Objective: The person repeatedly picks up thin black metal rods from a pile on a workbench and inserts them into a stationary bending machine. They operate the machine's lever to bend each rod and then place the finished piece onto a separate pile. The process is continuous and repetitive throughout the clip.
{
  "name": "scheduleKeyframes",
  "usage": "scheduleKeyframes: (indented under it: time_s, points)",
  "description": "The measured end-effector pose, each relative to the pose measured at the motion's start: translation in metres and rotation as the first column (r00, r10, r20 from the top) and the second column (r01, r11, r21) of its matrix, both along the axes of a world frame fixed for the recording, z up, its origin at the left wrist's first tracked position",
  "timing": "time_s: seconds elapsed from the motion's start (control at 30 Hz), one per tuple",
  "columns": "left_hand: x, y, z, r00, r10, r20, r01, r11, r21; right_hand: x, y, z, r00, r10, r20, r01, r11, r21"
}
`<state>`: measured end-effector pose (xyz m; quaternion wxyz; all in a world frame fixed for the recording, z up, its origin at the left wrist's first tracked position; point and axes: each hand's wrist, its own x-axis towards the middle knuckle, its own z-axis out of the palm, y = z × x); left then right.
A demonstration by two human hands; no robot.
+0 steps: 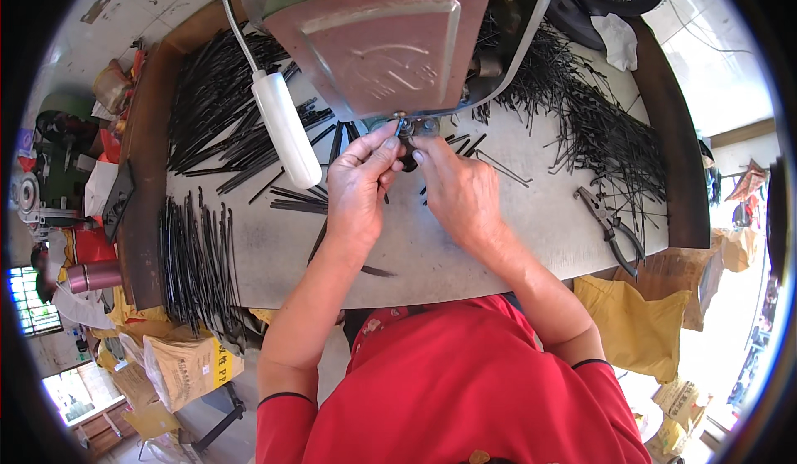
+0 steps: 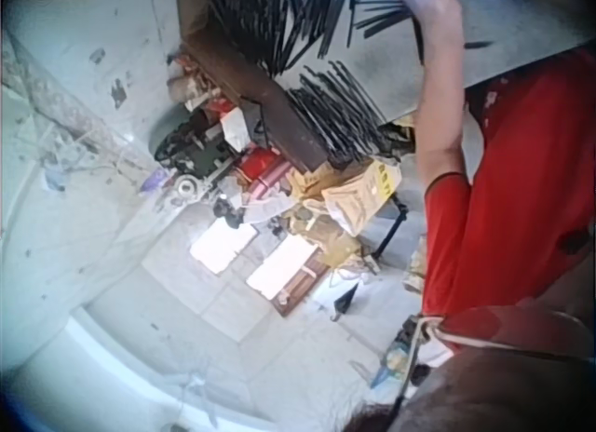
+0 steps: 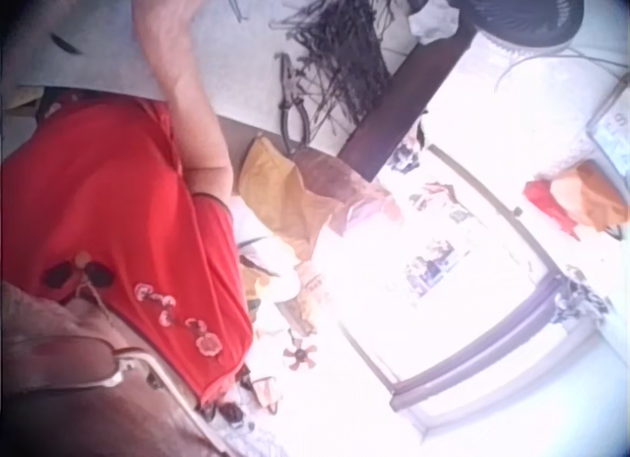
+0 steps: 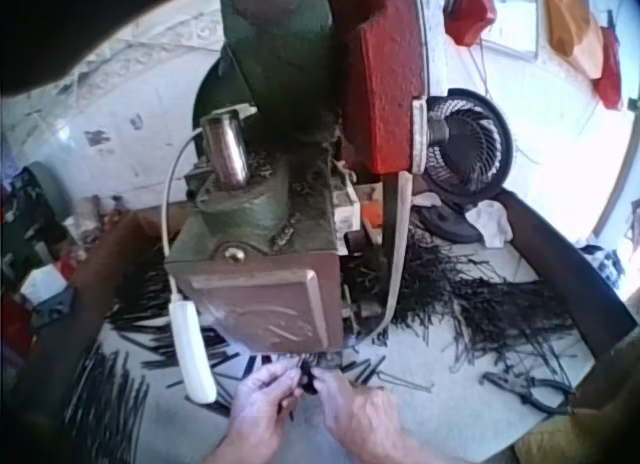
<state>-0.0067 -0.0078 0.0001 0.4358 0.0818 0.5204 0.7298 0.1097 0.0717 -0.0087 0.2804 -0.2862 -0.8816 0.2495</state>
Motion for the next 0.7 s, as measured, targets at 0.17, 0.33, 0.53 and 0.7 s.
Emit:
scheduleKeyframes:
  time_s: [0.17, 0.33, 0.53, 0.7]
  points:
    - [0.003, -0.001, 0.001, 0.999, 0.011, 0.036, -0.012, 1.0, 0.009, -0.002, -0.004, -0.001, 1.0, -0.003, -0.005, 0.003, 1.0, -0.027]
    - [0.0, 0.001, 0.001, 1.0, 0.012, 0.029, -0.012, 1.0, -0.002, -0.007, -0.003, -0.005, 1.0, -0.001, -0.011, 0.001, 0.998, -0.059]
    - [0.003, -0.003, -0.001, 0.999, 0.006, 0.047, -0.005, 1.0, -0.004, -0.004, -0.011, -0.009, 1.0, -0.003, 0.017, 0.005, 0.991, -0.131]
    - [0.005, -0.003, 0.0, 0.999, 0.019, 0.028, -0.02, 1.0, 0.015, -0.005, -0.011, -0.007, 0.999, 0.0, -0.042, -0.006, 0.991, -0.137]
